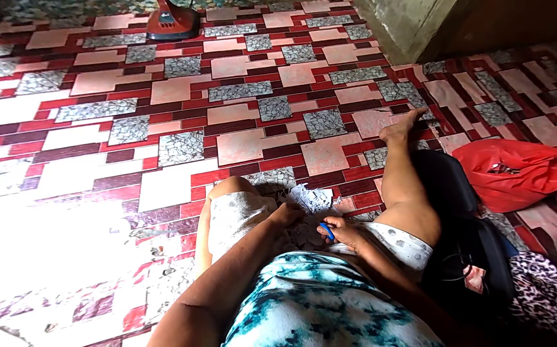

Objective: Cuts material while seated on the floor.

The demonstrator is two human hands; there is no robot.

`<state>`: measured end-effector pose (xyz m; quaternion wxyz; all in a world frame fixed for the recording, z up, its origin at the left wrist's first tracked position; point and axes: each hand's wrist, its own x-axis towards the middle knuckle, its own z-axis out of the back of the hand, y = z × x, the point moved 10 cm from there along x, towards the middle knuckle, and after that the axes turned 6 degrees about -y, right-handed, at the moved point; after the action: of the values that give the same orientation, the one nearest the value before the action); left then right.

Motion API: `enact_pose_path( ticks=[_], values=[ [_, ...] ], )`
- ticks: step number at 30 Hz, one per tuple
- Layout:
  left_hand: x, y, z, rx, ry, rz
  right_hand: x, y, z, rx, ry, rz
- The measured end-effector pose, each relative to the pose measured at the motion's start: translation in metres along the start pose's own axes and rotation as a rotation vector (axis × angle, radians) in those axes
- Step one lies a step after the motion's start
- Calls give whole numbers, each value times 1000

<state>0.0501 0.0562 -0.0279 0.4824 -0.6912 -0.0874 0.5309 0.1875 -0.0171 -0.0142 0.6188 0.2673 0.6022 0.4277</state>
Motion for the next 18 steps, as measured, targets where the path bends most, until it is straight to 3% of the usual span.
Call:
enact_pose_path(
  ticks=[11,18],
  values=[
    [-1,0,-2,10,8,10,0,1,0,21,-3,44],
    [0,1,1,-8,-18,27,1,3,12,58,-109,71]
  ],
)
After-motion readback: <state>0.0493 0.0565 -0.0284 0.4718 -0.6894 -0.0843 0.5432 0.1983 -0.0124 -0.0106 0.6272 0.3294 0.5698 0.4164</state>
